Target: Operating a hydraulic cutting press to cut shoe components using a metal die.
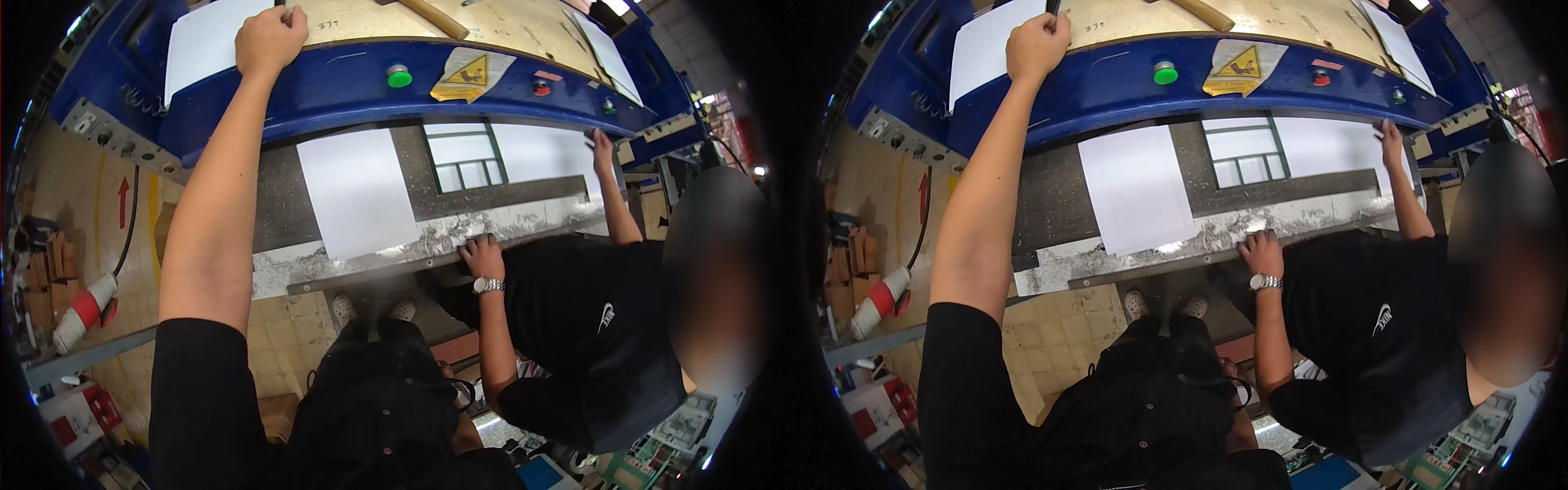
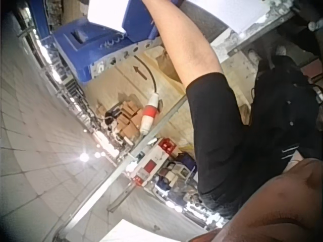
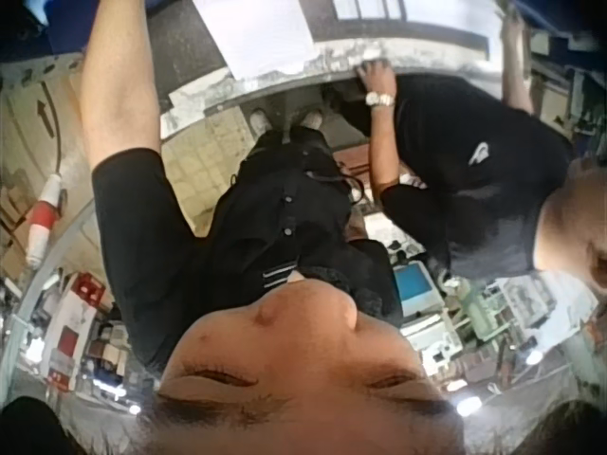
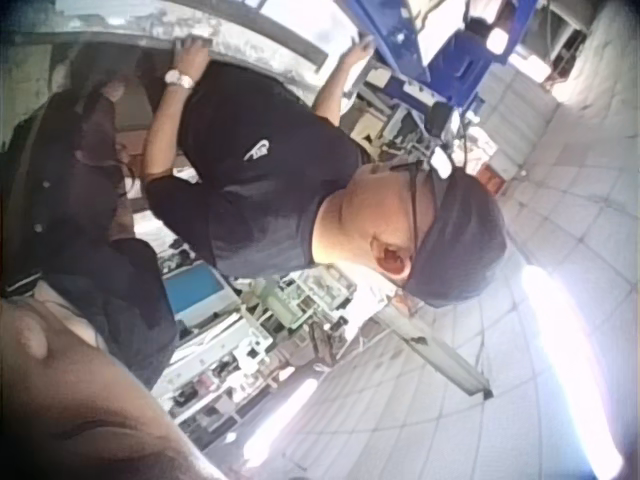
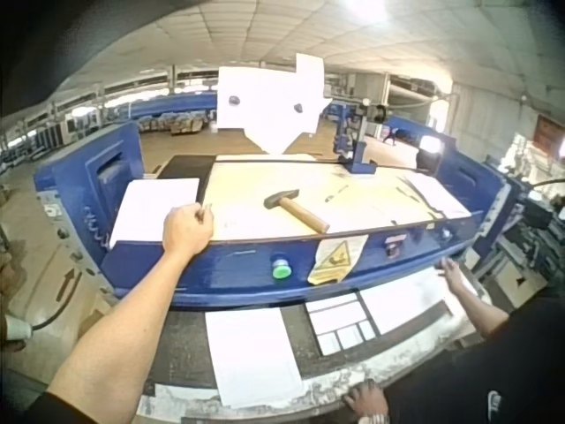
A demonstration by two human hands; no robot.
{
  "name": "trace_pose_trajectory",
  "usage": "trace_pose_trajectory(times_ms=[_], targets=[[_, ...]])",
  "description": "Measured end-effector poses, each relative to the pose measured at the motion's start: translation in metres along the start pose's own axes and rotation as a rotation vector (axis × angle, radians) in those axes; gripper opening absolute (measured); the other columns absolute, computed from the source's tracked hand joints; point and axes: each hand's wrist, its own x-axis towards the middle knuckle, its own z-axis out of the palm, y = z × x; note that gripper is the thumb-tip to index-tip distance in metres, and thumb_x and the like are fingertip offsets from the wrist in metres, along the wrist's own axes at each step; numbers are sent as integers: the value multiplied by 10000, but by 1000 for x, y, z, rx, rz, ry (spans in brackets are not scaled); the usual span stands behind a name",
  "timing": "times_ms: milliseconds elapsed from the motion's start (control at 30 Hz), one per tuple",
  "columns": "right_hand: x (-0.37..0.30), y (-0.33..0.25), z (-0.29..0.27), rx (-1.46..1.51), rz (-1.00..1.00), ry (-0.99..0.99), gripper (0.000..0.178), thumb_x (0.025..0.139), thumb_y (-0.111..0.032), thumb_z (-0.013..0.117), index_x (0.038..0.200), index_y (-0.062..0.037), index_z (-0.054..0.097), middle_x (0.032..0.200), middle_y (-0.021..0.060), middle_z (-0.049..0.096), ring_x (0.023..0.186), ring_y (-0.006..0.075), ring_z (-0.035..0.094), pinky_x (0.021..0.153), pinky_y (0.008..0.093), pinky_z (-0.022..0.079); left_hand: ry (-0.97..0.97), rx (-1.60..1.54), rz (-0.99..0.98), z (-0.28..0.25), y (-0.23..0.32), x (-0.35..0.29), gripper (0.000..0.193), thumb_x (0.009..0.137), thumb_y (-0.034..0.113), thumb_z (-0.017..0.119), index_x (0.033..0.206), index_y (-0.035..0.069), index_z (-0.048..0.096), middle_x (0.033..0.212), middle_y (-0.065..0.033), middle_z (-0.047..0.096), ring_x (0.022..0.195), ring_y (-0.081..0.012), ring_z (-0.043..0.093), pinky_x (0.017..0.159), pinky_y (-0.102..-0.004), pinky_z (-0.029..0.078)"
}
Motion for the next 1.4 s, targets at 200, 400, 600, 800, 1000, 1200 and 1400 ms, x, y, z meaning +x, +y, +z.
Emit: trace_pose_trajectory(times_ms=[200, 400, 600, 800, 1000, 1200, 1400], targets=[[-9, -41, -33, -655, -16, -32, 338, 1042, -290, 434, 1338, -200, 572, 1297, 138, 548, 1193, 358, 551, 915, 548, 504, -14, -36, 7, -7, 8, -3, 409, 900, 453, 561, 868, 98, 761, 852, -179, 730, 840, -397, 700, 782, -465, 556], [5, -38, -26, -1174, 8, -169, 319, 1022, -285, 466, 1309, -225, 591, 1247, 74, 560, 1169, 293, 542, 909, 494, 487, -109, 18, -52, -20, 14, -48, 407, 902, 435, 581, 835, 76, 760, 804, -157, 731, 793, -354, 713, 748, -435, 558], [46, -32, 3, -1616, 32, -378, 301, 1002, -280, 499, 1280, -249, 610, 1197, 10, 573, 1145, 228, 533, 902, 440, 470, -69, 31, -34, -16, 5, -81, 381, 894, 401, 611, 814, 57, 754, 759, -158, 721, 747, -348, 712, 713, -420, 557], [83, -59, 27, -2081, 110, -541, 287, 982, -275, 531, 1252, -274, 630, 1147, -53, 585, 1122, 162, 523, 896, 385, 454, -66, 0, -69, -18, -1, -81, 392, 888, 399, 617, 797, 40, 746, 737, -168, 711, 721, -357, 704, 699, -421, 551], [95, -73, 46, -2186, 103, -587, 274, 984, -242, 518, 1235, -280, 623, 1131, -54, 608, 1135, 151, 554, 895, 370, 472, -48, -16, -90, -22, -10, -81, 376, 879, 386, 650, 784, 35, 745, 666, -154, 684, 642, -322, 684, 655, -394, 534], [97, -76, 43, -2189, 138, -593, 236, 968, -248, 552, 1190, -282, 625, 1111, -55, 605, 1133, 150, 554, 886, 366, 464, -42, -47, -82, -17, -9, -75, 379, 878, 390, 661, 788, 31, 744, 636, -144, 667, 600, -300, 660, 630, -380, 517], [69, -76, 48, -2195, 164, -593, 220, 964, -250, 560, 1174, -279, 621, 1114, -49, 599, 1120, 156, 554, 879, 377, 460, -27, -16, -95, -22, -9, -72, 379, 878, 398, 655, 810, 37, 749, 662, -151, 676, 632, -317, 672, 652, -386, 527]])
